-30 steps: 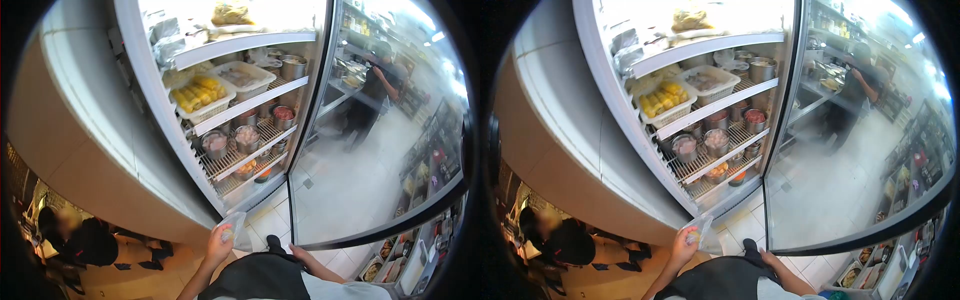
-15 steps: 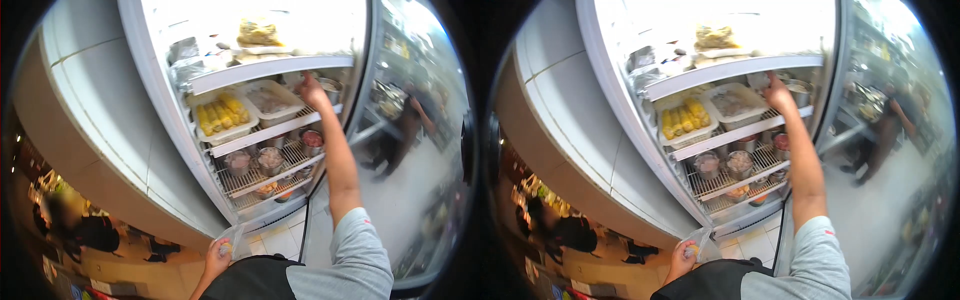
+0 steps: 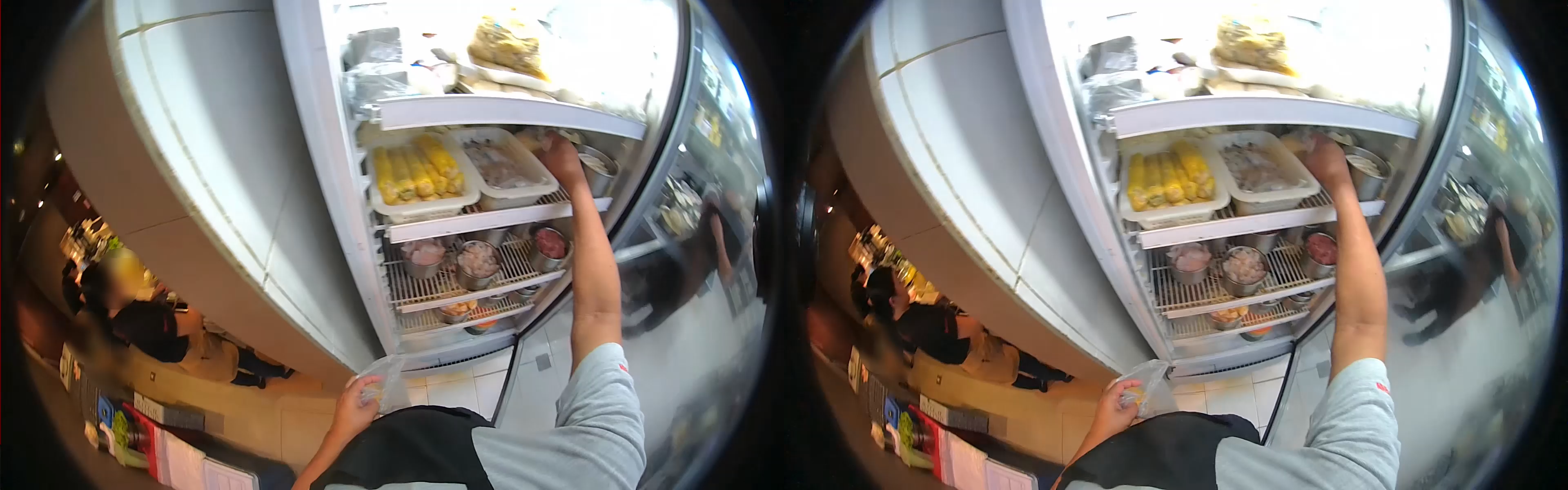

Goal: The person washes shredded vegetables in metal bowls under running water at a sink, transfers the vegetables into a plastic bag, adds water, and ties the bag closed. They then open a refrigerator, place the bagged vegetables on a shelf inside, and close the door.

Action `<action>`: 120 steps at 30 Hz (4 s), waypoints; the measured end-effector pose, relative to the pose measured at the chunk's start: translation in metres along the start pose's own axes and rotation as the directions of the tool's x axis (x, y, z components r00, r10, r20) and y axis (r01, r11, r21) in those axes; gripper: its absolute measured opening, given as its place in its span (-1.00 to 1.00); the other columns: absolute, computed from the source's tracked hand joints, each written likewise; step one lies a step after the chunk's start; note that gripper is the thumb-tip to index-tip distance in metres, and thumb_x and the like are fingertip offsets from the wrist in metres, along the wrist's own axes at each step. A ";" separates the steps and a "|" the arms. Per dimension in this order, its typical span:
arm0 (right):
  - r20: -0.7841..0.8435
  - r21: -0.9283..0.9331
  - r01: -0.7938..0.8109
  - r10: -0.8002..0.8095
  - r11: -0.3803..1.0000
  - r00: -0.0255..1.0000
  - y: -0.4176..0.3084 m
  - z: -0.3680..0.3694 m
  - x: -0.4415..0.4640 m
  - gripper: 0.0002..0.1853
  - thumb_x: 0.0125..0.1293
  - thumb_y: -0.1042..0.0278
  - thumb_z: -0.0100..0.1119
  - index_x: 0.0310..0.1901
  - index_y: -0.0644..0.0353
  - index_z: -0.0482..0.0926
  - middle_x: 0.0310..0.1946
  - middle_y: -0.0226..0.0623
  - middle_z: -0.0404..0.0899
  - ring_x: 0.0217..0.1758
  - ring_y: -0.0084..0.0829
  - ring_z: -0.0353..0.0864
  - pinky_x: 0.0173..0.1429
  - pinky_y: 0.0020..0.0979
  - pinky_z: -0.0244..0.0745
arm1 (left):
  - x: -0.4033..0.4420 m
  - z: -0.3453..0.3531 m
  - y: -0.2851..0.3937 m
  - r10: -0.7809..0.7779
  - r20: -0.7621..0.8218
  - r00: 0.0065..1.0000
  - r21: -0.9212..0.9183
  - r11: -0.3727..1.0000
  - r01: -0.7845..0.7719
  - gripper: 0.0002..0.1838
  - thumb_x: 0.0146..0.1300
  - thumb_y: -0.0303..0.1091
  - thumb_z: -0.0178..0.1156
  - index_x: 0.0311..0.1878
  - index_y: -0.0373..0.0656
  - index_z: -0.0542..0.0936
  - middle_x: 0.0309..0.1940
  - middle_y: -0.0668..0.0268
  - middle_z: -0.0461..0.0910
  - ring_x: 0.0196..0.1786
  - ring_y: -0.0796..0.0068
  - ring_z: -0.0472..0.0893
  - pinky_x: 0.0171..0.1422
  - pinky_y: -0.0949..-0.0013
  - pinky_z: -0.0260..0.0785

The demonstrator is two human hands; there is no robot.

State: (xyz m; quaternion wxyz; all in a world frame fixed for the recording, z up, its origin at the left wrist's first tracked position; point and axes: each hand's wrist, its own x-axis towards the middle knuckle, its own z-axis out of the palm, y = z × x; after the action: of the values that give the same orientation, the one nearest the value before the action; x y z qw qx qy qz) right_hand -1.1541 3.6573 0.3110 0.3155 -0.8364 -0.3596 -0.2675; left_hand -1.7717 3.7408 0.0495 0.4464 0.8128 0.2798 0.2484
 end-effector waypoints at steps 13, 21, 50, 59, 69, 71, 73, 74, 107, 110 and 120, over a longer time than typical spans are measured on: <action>-0.182 0.885 0.029 0.287 0.466 0.941 -0.006 -0.090 -0.101 -0.86 0.48 0.56 0.23 0.01 0.25 0.55 -0.12 -0.39 0.66 -0.06 -0.50 0.64 0.09 -0.42 0.54 | 0.026 -0.010 0.007 -0.065 0.091 0.994 -0.115 0.990 0.076 -0.51 0.09 -0.68 0.18 0.14 -0.20 0.68 -0.04 0.28 0.55 -0.18 0.51 0.55 -0.21 0.46 0.43; 0.182 0.983 -0.178 0.241 -0.039 0.953 -0.063 -0.095 -0.228 -0.78 0.43 0.60 0.24 0.06 0.26 0.53 -0.02 -0.28 0.66 0.06 -0.39 0.68 0.22 -0.33 0.58 | 0.038 -0.010 0.005 -0.112 0.217 0.970 -0.240 0.957 0.164 -0.44 0.09 -0.72 0.12 0.22 -0.25 0.64 0.07 0.30 0.52 -0.11 0.57 0.56 -0.10 0.50 0.47; 0.558 0.656 -0.115 -0.376 0.746 0.740 -0.241 0.004 -0.417 -0.78 0.16 0.51 0.32 -0.18 0.23 0.49 -0.16 -0.03 0.54 -0.04 0.11 0.59 0.03 -0.02 0.54 | 0.055 -0.042 0.059 -0.027 0.378 0.925 -0.460 0.862 0.213 -0.05 0.14 -0.85 0.03 0.68 -0.26 0.14 0.61 0.32 0.25 0.02 0.70 0.64 -0.04 0.58 0.49; 0.860 0.398 0.018 -0.380 0.917 0.341 -0.264 0.060 -0.431 -0.80 0.21 0.31 0.33 -0.18 0.19 0.76 -0.07 0.04 0.73 -0.07 0.07 0.76 0.03 0.03 0.64 | 0.027 -0.020 0.063 -0.010 0.432 0.902 -0.468 0.853 0.234 -0.03 0.14 -0.85 0.03 0.69 -0.24 0.11 0.62 0.34 0.25 -0.13 0.82 0.56 -0.19 0.62 0.42; 0.917 0.303 0.148 -0.330 0.941 0.223 -0.265 -0.059 -0.346 -0.62 0.43 0.19 0.29 0.18 0.20 0.70 -0.08 0.03 0.76 -0.03 0.01 0.78 0.06 -0.03 0.62 | 0.030 -0.025 0.068 -0.072 0.309 0.948 -0.649 0.713 0.265 -0.11 0.19 -0.83 0.04 0.65 -0.32 0.13 0.60 0.16 0.24 -0.07 0.55 0.71 0.00 0.39 0.68; 0.861 0.458 -0.102 -0.412 0.883 0.299 -0.246 -0.099 -0.314 -0.54 0.37 0.30 0.38 0.27 0.21 0.65 -0.07 -0.07 0.78 -0.03 -0.10 0.81 0.09 -0.10 0.64 | 0.037 -0.030 0.083 -0.057 0.289 0.955 -0.678 0.693 0.247 -0.12 0.19 -0.82 0.05 0.65 -0.34 0.13 0.60 0.12 0.23 -0.08 0.51 0.72 0.00 0.37 0.69; 0.677 0.684 -0.265 -0.457 0.679 0.577 -0.218 -0.126 -0.303 -0.33 0.28 0.25 0.52 0.40 0.23 0.54 0.11 -0.12 0.75 0.18 -0.19 0.75 0.28 -0.17 0.58 | 0.041 -0.038 0.098 -0.026 0.259 0.965 -0.700 0.683 0.207 -0.12 0.19 -0.81 0.06 0.65 -0.33 0.14 0.59 0.11 0.25 -0.08 0.51 0.72 -0.01 0.37 0.69; 0.646 0.664 -0.180 -0.435 0.725 0.627 -0.205 -0.132 -0.304 -0.23 0.23 0.20 0.57 0.44 0.24 0.49 0.19 -0.10 0.69 0.28 -0.18 0.68 0.36 -0.16 0.52 | 0.043 -0.043 0.107 -0.014 0.256 0.966 -0.689 0.699 0.193 -0.12 0.19 -0.80 0.07 0.64 -0.33 0.15 0.58 0.11 0.27 -0.08 0.52 0.72 -0.01 0.37 0.69; 0.541 0.576 -0.044 -0.340 0.816 0.769 -0.408 -0.138 -0.241 -0.70 0.21 0.24 0.43 -0.07 0.19 0.81 -0.18 -0.04 0.77 -0.12 -0.12 0.77 -0.02 -0.22 0.64 | 0.067 -0.154 0.128 0.357 0.457 0.815 -0.777 0.605 0.171 0.19 0.27 0.50 0.25 0.62 -0.33 0.13 0.52 0.05 0.33 0.50 0.17 0.45 0.57 0.02 0.36; 0.509 0.571 0.135 -0.478 0.810 0.716 -0.399 -0.129 -0.242 -0.76 0.22 0.28 0.35 -0.17 0.22 0.81 -0.22 -0.03 0.74 -0.09 -0.17 0.76 0.04 -0.26 0.57 | 0.061 -0.143 0.133 0.270 0.463 0.844 -0.658 0.743 0.123 0.24 0.23 0.53 0.28 0.62 -0.33 0.11 0.50 0.07 0.36 0.51 0.19 0.44 0.60 0.03 0.33; 0.437 0.757 -0.053 -0.443 0.651 0.783 -0.381 -0.072 -0.245 -0.71 0.25 0.31 0.22 -0.05 0.14 0.80 -0.20 -0.04 0.73 -0.10 -0.16 0.70 0.08 -0.26 0.58 | 0.062 -0.114 0.092 0.314 0.454 0.833 -0.606 0.795 0.030 -0.22 0.51 -0.11 0.28 0.60 -0.31 0.22 0.45 0.15 0.43 0.46 0.31 0.46 0.54 0.18 0.30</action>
State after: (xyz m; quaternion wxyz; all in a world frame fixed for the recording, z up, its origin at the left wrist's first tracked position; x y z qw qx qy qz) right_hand -1.6106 3.7062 0.3209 0.4637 -0.6297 -0.6077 0.1385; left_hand -1.7802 3.8083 0.1935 0.7149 0.6886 -0.0114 0.1210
